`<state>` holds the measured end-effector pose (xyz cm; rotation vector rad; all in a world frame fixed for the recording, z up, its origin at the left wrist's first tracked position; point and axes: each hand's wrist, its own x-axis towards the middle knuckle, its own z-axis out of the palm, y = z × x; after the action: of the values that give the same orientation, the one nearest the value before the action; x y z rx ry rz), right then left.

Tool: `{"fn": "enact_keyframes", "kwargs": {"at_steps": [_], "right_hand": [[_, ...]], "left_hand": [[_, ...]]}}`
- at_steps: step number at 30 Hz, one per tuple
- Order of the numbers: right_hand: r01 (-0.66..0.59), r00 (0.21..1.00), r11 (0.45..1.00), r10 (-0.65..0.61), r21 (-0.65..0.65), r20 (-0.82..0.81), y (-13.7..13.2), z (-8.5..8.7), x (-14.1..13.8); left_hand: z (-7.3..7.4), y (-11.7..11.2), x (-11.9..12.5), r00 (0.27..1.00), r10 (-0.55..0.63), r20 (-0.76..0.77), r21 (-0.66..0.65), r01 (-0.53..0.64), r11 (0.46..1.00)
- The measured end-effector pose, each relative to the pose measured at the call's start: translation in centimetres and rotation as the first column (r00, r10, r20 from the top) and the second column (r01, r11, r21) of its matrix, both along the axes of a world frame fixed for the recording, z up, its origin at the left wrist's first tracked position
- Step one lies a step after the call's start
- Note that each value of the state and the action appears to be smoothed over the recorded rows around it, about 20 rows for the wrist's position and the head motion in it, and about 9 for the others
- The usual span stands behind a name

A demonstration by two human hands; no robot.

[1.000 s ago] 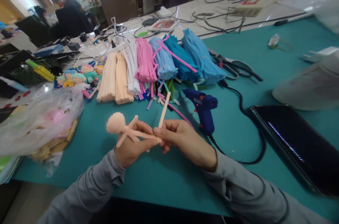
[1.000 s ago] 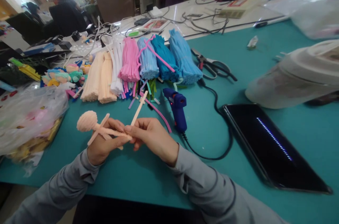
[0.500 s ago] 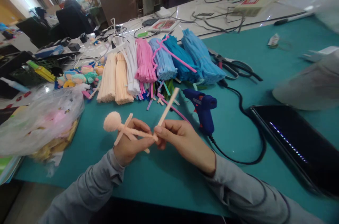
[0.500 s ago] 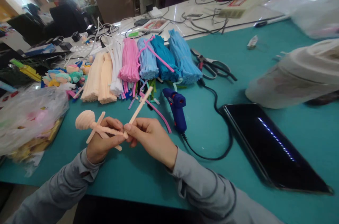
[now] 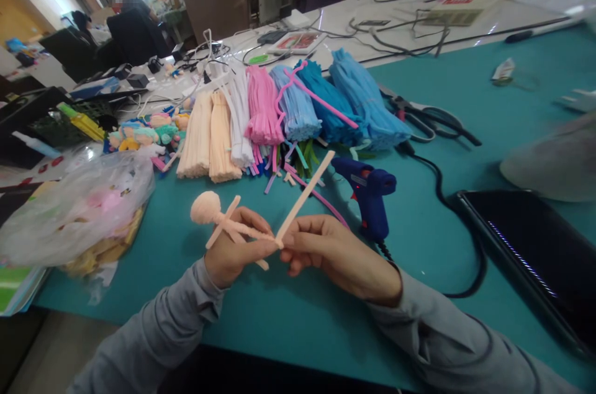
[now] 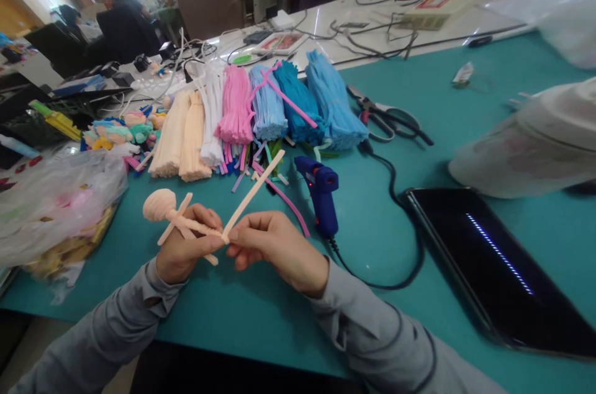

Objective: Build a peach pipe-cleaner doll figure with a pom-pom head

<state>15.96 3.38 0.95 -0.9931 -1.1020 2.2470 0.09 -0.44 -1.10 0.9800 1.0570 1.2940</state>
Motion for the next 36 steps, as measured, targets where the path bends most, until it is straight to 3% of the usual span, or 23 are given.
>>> {"fn": "enact_keyframes", "kwargs": {"at_steps": [11, 14, 17, 23, 29, 36], "right_hand": [[-0.058, 0.996, 0.991, 0.050, -0.118, -0.067, 0.0, -0.2, -0.1], [-0.035, 0.998, 0.998, 0.032, -0.061, -0.058, -0.1, -0.3, -0.2], [-0.008, 1.000, 0.997, 0.009, 0.078, -0.012, -0.1, 0.0, -0.2], [0.029, 0.999, 0.951, -0.040, 0.309, 0.030, 0.1, 1.1, 0.1], [-0.002, 0.994, 0.930, -0.040, 0.369, 0.106, 0.3, 1.0, 0.4], [0.029, 0.990, 0.933, -0.076, 0.358, 0.117, 0.3, 0.8, 0.4]], "left_hand": [[-0.2, -0.1, -0.1, 0.998, -0.031, 0.049, -0.025, 0.033, 0.999], [-0.3, -0.1, -0.1, 0.996, -0.058, 0.065, -0.045, 0.061, 0.997], [-0.3, -0.1, -0.2, 0.996, -0.057, 0.070, -0.056, 0.061, 0.997], [-0.5, 0.0, -0.2, 0.996, -0.066, -0.053, -0.082, 0.062, 0.995], [-0.1, 0.0, -0.1, 0.995, -0.100, -0.029, -0.011, 0.099, 0.995], [0.2, -0.3, 0.0, 0.983, -0.065, -0.172, -0.111, 0.046, 0.993]]}}
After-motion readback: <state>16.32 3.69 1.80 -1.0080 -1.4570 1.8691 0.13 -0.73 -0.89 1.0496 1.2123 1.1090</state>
